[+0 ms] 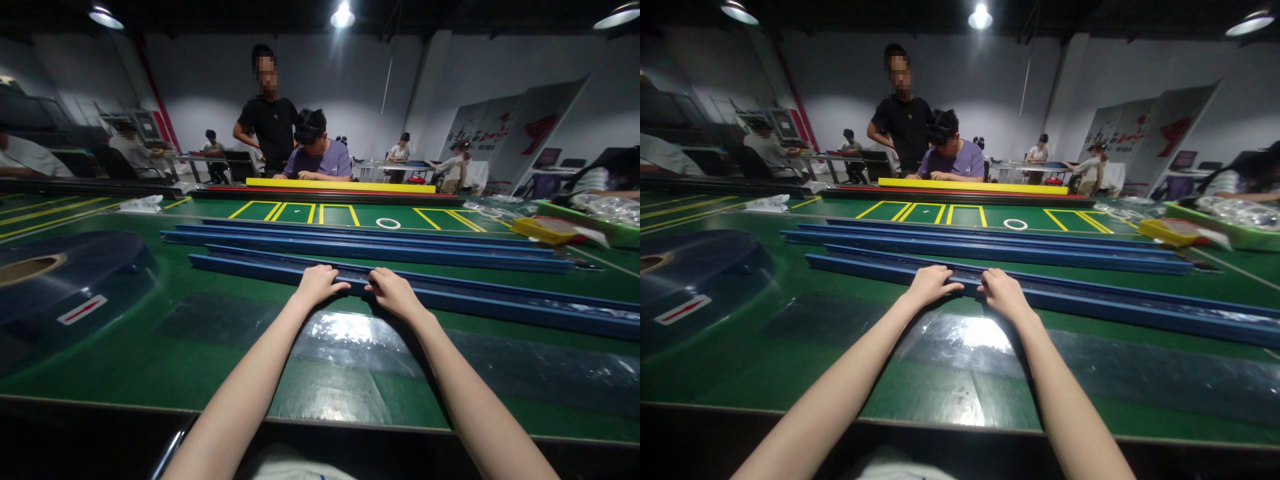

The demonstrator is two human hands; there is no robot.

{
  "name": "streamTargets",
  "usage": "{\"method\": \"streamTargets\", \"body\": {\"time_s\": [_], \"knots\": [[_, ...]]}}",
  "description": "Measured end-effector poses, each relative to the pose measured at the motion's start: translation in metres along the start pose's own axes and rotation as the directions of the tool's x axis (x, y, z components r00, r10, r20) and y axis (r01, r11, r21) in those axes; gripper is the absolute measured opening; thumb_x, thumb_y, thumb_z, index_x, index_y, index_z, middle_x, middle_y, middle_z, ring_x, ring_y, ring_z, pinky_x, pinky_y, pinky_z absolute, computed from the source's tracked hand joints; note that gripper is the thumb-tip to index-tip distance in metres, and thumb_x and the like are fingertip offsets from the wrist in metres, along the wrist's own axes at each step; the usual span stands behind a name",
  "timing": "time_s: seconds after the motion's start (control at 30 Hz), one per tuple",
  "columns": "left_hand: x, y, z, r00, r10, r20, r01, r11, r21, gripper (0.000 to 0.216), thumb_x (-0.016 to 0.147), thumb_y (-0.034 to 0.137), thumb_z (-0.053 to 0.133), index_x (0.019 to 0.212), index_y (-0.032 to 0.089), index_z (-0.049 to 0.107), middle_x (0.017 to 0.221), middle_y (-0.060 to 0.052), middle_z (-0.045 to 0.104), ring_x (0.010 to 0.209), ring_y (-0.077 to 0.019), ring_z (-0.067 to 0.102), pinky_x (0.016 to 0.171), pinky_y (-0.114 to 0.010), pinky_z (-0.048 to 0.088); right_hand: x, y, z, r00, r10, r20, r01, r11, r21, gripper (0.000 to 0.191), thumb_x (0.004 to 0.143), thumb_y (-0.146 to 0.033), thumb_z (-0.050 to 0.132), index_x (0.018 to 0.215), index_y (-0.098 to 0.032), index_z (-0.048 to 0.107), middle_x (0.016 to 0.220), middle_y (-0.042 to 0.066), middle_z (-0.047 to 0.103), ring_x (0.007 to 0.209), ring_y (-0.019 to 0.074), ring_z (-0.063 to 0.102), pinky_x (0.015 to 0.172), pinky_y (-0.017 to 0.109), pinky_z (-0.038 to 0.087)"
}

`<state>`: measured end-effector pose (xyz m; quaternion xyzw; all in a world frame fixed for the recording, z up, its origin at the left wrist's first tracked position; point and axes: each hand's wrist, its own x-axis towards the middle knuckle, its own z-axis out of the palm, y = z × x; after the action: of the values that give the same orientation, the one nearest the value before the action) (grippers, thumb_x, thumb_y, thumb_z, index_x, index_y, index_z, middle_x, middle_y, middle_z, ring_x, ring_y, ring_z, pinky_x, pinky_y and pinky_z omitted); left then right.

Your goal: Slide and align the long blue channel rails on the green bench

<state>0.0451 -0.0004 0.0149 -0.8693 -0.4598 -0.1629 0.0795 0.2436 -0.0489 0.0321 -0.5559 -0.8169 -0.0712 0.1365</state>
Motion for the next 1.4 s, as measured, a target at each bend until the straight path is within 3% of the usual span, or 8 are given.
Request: {"method": "streamTargets", "body": {"time_s": [0.53,0.8,1.13,1.4], "knots": [[0.000,-0.001,-0.003,0.999,-0.028,0.019,0.028,0.999,-0.023,0.053,0.080,0.063,0.044,0.082,0.016,0.067,0.083,-0.008,0.067,0.080,-0.0213,0.063,0.064,-0.027,0.042,0.000,0.001,0.000,1.000,0.000,-0.004,0.000,1.000,0.001,0.008,0.085,-0.023,0.047,0.084,-0.018,0.054,0.087,0.006,0.058,0.083,0.0168,0.051,0.067,0.025,0.034],[-0.003,0.001,-0.002,0.999,0.043,-0.004,-0.043,0.999,0.015,0.041,0.085,0.054,0.046,0.089,0.017,0.063,0.092,-0.007,0.066,0.087,-0.0206,0.062,0.070,-0.027,0.042,0.002,0.004,-0.002,0.999,-0.037,0.027,0.037,0.999,-0.011,0.011,0.086,-0.024,0.045,0.085,-0.018,0.054,0.088,0.006,0.059,0.083,0.0169,0.053,0.064,0.025,0.033],[0.001,0.003,-0.003,0.994,0.106,-0.026,-0.106,0.994,0.006,0.045,0.082,0.059,0.046,0.088,0.017,0.061,0.094,-0.007,0.066,0.090,-0.0206,0.059,0.077,-0.029,0.042,-0.004,0.013,-0.011,0.996,-0.029,0.090,0.029,1.000,0.004,0.008,0.083,-0.022,0.046,0.080,-0.019,0.053,0.085,0.005,0.059,0.078,0.0160,0.053,0.061,0.024,0.031],[-0.007,0.002,-0.006,0.991,0.136,-0.009,-0.136,0.991,-0.019,0.040,0.085,0.054,0.045,0.094,0.018,0.061,0.097,-0.006,0.064,0.092,-0.0188,0.058,0.072,-0.026,0.043,-0.009,0.020,-0.017,0.994,0.039,0.106,-0.040,0.999,0.009,0.009,0.080,-0.022,0.047,0.074,-0.019,0.052,0.081,0.004,0.061,0.072,0.0156,0.054,0.057,0.024,0.028]]}}
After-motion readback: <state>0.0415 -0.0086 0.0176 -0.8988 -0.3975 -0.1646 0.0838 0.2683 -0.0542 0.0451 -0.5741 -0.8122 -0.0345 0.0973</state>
